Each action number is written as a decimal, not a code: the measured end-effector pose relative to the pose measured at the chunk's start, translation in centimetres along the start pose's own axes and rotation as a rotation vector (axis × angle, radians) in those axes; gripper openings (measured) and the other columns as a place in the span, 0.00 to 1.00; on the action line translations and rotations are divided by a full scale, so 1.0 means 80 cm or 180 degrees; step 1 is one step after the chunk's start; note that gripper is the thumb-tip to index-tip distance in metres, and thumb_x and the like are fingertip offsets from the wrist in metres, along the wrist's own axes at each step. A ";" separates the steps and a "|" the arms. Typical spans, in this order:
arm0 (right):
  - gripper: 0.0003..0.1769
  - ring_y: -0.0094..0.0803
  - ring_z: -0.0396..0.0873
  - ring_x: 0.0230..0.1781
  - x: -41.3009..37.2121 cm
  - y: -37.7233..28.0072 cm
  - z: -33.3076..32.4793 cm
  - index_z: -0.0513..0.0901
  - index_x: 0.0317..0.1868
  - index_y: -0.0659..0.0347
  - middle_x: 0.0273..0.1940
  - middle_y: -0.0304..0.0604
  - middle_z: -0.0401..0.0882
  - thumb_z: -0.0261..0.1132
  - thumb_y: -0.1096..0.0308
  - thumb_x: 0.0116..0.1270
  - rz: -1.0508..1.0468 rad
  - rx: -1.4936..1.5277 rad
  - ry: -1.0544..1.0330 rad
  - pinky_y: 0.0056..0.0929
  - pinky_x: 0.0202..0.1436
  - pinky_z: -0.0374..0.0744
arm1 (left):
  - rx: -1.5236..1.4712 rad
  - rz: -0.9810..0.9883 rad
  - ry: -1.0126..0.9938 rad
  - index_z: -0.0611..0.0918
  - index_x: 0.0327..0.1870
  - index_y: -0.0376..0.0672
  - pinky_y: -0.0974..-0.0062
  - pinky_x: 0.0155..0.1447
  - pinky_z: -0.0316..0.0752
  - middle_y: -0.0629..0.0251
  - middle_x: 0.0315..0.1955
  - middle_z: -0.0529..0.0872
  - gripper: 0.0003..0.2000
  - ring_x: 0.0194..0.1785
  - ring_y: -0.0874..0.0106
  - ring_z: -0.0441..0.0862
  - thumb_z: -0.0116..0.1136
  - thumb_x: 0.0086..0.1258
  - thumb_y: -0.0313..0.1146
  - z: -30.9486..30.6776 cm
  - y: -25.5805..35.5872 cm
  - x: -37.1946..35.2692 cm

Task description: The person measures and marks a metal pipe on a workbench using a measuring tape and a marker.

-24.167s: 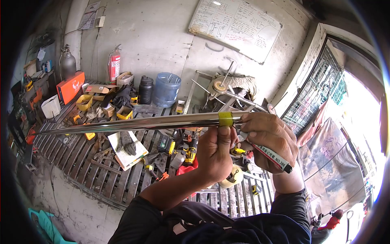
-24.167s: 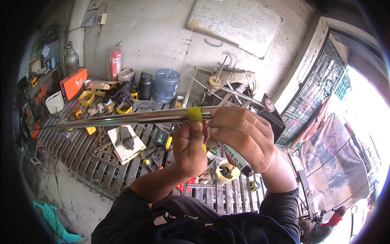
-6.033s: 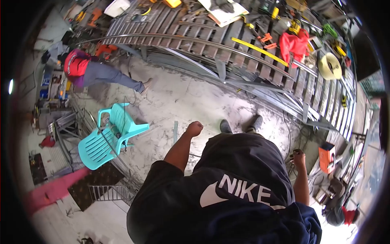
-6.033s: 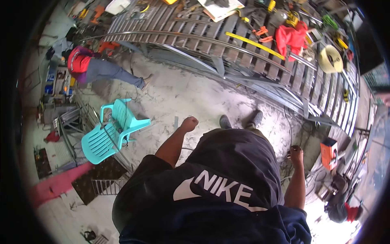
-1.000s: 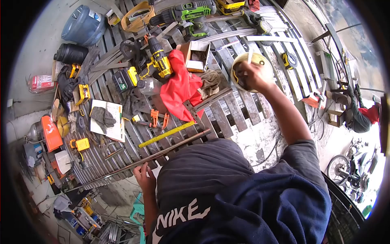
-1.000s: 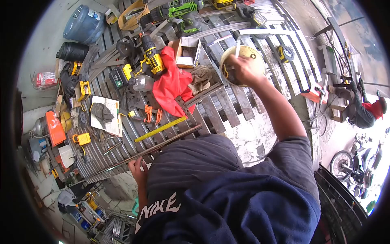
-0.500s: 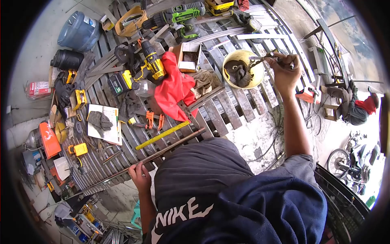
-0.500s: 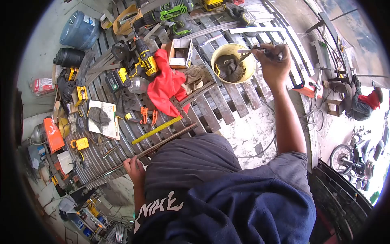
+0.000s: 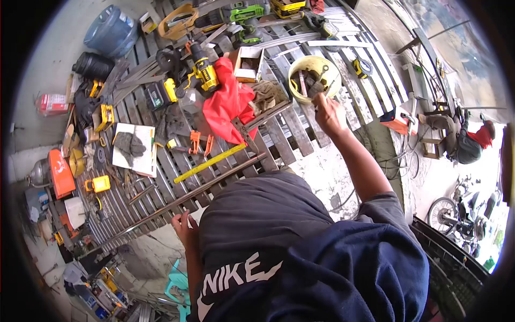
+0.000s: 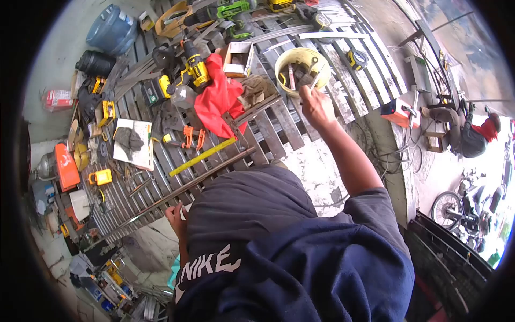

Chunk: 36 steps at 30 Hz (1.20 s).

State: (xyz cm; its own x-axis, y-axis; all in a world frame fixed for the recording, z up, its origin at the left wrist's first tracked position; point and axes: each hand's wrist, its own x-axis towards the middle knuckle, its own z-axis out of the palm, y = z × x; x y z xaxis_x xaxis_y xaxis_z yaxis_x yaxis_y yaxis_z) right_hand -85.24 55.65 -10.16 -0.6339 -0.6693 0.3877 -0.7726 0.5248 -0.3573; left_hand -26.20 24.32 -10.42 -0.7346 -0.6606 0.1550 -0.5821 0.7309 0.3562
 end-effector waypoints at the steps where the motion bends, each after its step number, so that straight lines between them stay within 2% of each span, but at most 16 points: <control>1: 0.07 0.58 0.85 0.34 0.003 0.005 0.006 0.72 0.45 0.58 0.31 0.53 0.80 0.61 0.78 0.71 -0.0109 0.0021 0.0098 0.57 0.36 0.81 | -0.0098 0.0065 -0.0052 0.88 0.60 0.43 0.58 0.56 0.79 0.53 0.50 0.79 0.19 0.52 0.52 0.81 0.67 0.70 0.19 0.000 0.006 -0.007; 3: 0.16 0.57 0.88 0.44 0.002 0.061 0.054 0.80 0.53 0.56 0.44 0.58 0.87 0.59 0.81 0.68 0.0092 -0.0302 -0.0248 0.55 0.45 0.84 | -0.0130 -0.0036 -0.0014 0.88 0.60 0.44 0.58 0.55 0.79 0.52 0.49 0.80 0.20 0.52 0.51 0.81 0.66 0.68 0.17 -0.005 0.013 -0.025; 4: 0.20 0.57 0.88 0.50 0.013 0.051 0.050 0.82 0.64 0.54 0.52 0.60 0.87 0.58 0.76 0.74 0.0892 -0.0055 -0.0407 0.56 0.49 0.84 | -0.0298 -0.0066 0.0047 0.88 0.60 0.43 0.57 0.53 0.79 0.51 0.45 0.81 0.22 0.51 0.50 0.81 0.64 0.64 0.15 -0.005 0.008 -0.040; 5: 0.24 0.58 0.88 0.48 0.017 0.100 0.072 0.80 0.74 0.50 0.53 0.60 0.89 0.54 0.68 0.80 0.0372 -0.0441 -0.0454 0.57 0.50 0.84 | -0.0478 -0.0220 -0.0030 0.89 0.57 0.43 0.57 0.51 0.78 0.51 0.41 0.81 0.21 0.48 0.49 0.81 0.62 0.64 0.15 -0.012 0.014 -0.046; 6: 0.26 0.58 0.89 0.49 0.048 0.064 0.055 0.79 0.77 0.47 0.55 0.60 0.90 0.52 0.63 0.83 0.1062 -0.0721 -0.1016 0.56 0.51 0.85 | -0.0373 -0.0199 -0.0119 0.89 0.55 0.42 0.57 0.49 0.78 0.52 0.41 0.81 0.19 0.45 0.50 0.81 0.62 0.63 0.17 -0.030 0.017 -0.053; 7: 0.28 0.58 0.90 0.51 0.057 0.095 0.082 0.78 0.79 0.43 0.58 0.57 0.90 0.53 0.65 0.82 0.0929 -0.0316 -0.0511 0.55 0.52 0.86 | -0.0180 -0.0349 -0.0253 0.89 0.53 0.41 0.56 0.48 0.79 0.53 0.41 0.82 0.17 0.44 0.51 0.81 0.62 0.64 0.19 -0.036 0.018 -0.061; 8: 0.27 0.53 0.89 0.57 0.082 0.068 0.063 0.76 0.79 0.52 0.58 0.59 0.90 0.57 0.65 0.82 0.0672 -0.0075 -0.0503 0.51 0.58 0.85 | -0.0154 -0.0335 -0.0187 0.89 0.51 0.41 0.55 0.47 0.79 0.55 0.41 0.82 0.15 0.43 0.53 0.82 0.62 0.64 0.19 -0.039 0.013 -0.077; 10: 0.29 0.54 0.92 0.50 0.107 0.090 0.079 0.73 0.77 0.62 0.58 0.59 0.90 0.61 0.56 0.83 0.0339 -0.1048 -0.0305 0.53 0.50 0.90 | -0.0123 -0.0550 0.0038 0.89 0.50 0.45 0.54 0.49 0.81 0.57 0.43 0.82 0.12 0.46 0.53 0.85 0.63 0.67 0.22 -0.054 0.026 -0.106; 13: 0.22 0.53 0.92 0.51 0.114 0.009 0.057 0.77 0.65 0.60 0.58 0.56 0.90 0.67 0.57 0.80 0.0539 -0.0932 -0.0076 0.51 0.52 0.89 | 0.0014 -0.1017 0.0029 0.89 0.54 0.44 0.55 0.54 0.83 0.57 0.49 0.82 0.12 0.47 0.52 0.86 0.64 0.71 0.26 -0.054 0.031 -0.162; 16: 0.25 0.59 0.88 0.49 0.126 0.004 0.094 0.76 0.60 0.69 0.50 0.64 0.86 0.69 0.56 0.79 -0.0379 -0.0425 0.0822 0.56 0.52 0.86 | 0.0008 -0.1542 0.0038 0.89 0.56 0.45 0.54 0.58 0.83 0.56 0.52 0.81 0.13 0.49 0.51 0.86 0.63 0.72 0.26 -0.044 0.036 -0.222; 19: 0.28 0.59 0.85 0.51 0.134 -0.061 0.096 0.74 0.67 0.67 0.54 0.66 0.81 0.70 0.56 0.79 -0.0160 -0.0240 0.0387 0.55 0.55 0.84 | -0.0098 -0.2034 -0.0206 0.88 0.58 0.45 0.53 0.61 0.82 0.55 0.55 0.81 0.15 0.53 0.51 0.86 0.63 0.72 0.27 -0.035 0.042 -0.283; 21: 0.33 0.62 0.84 0.50 0.137 -0.115 0.095 0.70 0.74 0.66 0.55 0.64 0.81 0.68 0.54 0.81 -0.0160 -0.0482 0.0236 0.59 0.57 0.83 | -0.0150 -0.2460 -0.0641 0.87 0.61 0.45 0.51 0.70 0.79 0.52 0.61 0.79 0.17 0.67 0.50 0.80 0.64 0.72 0.30 -0.023 0.034 -0.329; 26: 0.31 0.58 0.87 0.48 0.129 -0.258 0.061 0.70 0.73 0.65 0.55 0.62 0.82 0.69 0.57 0.82 -0.1181 0.0089 0.0593 0.53 0.48 0.87 | -0.0056 -0.3612 -0.1747 0.83 0.69 0.48 0.48 0.80 0.72 0.51 0.73 0.73 0.23 0.82 0.51 0.67 0.67 0.74 0.38 0.012 -0.010 -0.444; 31: 0.33 0.55 0.89 0.46 0.082 -0.388 0.038 0.70 0.77 0.62 0.54 0.60 0.84 0.69 0.55 0.82 -0.1358 -0.0067 0.0590 0.49 0.49 0.88 | -0.0413 -0.3761 -0.1740 0.85 0.69 0.46 0.52 0.81 0.73 0.49 0.73 0.76 0.23 0.80 0.50 0.71 0.69 0.74 0.41 0.009 -0.057 -0.539; 34: 0.30 0.54 0.90 0.50 0.038 -0.472 0.045 0.72 0.78 0.60 0.56 0.59 0.87 0.69 0.63 0.81 -0.1082 0.0314 0.0312 0.47 0.53 0.89 | -0.0502 -0.3601 -0.1685 0.86 0.68 0.46 0.53 0.80 0.74 0.48 0.72 0.77 0.23 0.79 0.48 0.73 0.69 0.74 0.42 0.010 -0.099 -0.610; 36: 0.26 0.55 0.89 0.43 0.009 -0.528 0.053 0.75 0.72 0.61 0.50 0.56 0.88 0.69 0.67 0.79 -0.1702 0.0374 0.0501 0.51 0.46 0.86 | -0.0632 -0.3626 -0.1596 0.86 0.66 0.45 0.52 0.79 0.75 0.46 0.71 0.79 0.22 0.77 0.46 0.76 0.68 0.75 0.42 -0.003 -0.125 -0.632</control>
State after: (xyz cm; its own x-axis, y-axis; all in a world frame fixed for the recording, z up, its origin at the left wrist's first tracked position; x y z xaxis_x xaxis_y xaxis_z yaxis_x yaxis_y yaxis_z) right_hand -52.88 30.75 1.60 -0.1604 -0.7346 0.6593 -0.9840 0.0665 -0.1652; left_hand 16.85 50.39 -21.56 0.0721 -0.7285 -0.6812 -0.9407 -0.2767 0.1963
